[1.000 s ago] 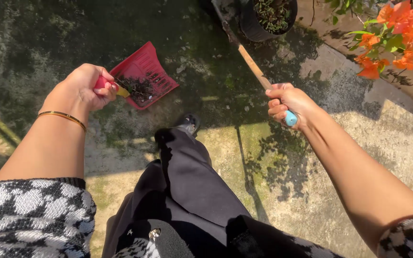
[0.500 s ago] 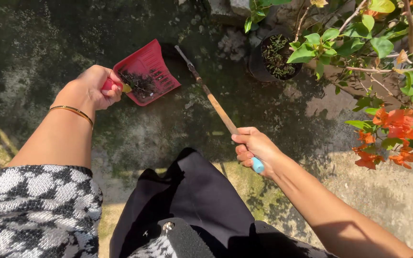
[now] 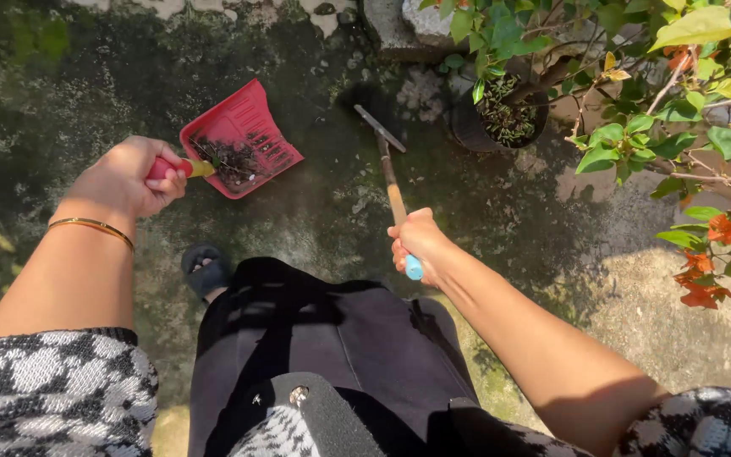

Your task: Sweep dirt and debris into a dustpan in an outdoor concrete area.

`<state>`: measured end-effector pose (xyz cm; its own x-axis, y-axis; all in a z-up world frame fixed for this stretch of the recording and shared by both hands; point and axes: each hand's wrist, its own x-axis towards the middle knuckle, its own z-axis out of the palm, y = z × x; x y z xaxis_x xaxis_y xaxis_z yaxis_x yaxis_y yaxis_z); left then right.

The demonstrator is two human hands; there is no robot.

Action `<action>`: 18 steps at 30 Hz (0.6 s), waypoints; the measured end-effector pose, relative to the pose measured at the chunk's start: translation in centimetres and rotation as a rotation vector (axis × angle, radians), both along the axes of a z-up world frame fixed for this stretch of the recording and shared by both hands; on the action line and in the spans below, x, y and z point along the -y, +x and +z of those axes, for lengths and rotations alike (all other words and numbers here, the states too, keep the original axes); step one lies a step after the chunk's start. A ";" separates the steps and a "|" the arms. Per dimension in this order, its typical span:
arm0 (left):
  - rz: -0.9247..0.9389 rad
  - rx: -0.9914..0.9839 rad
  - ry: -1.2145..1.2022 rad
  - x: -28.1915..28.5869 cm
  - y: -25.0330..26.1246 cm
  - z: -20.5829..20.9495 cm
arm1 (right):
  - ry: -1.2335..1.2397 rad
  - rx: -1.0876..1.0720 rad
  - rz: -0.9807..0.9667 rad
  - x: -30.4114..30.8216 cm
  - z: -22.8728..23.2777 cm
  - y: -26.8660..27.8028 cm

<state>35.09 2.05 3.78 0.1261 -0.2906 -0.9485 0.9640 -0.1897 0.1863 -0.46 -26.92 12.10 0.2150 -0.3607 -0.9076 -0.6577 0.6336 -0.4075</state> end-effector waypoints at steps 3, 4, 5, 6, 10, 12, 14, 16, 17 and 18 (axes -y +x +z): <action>0.008 -0.006 0.007 -1.5 3.6 0.1 | 0.012 0.055 0.036 -4.0 5.3 1.8; 0.006 -0.005 -0.023 -2.6 4.9 -0.3 | -0.009 0.042 0.056 -4.3 6.4 2.9; -0.002 0.000 -0.063 -3.0 6.4 -0.7 | -0.041 0.032 0.070 -4.3 7.5 3.9; -0.008 0.000 -0.065 -2.9 7.7 -0.2 | -0.043 0.032 0.064 -3.0 6.8 6.6; -0.017 0.030 -0.049 -4.3 10.9 1.7 | 0.013 0.109 0.030 6.1 -2.6 16.9; -0.026 0.046 -0.015 -5.7 12.1 2.1 | 0.139 0.134 -0.033 7.4 -8.1 23.0; -0.055 0.007 -0.035 -5.8 13.5 2.2 | 0.072 0.019 0.013 7.3 -9.8 26.0; -0.067 -0.002 -0.034 -6.2 14.8 3.0 | -0.127 -0.087 0.202 1.3 -7.0 25.6; -0.072 -0.022 -0.028 -6.3 15.0 3.2 | -0.317 -0.208 0.398 -1.8 -5.6 24.8; -0.085 -0.027 -0.034 -6.4 15.9 2.5 | -0.321 -0.217 0.384 -4.3 -4.2 22.2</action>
<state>50.95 8.45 6.25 0.0742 -0.3316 -0.9405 0.9493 -0.2655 0.1685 21.76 -22.64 7.87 0.2061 -0.5591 -0.8031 -0.9077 0.1972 -0.3703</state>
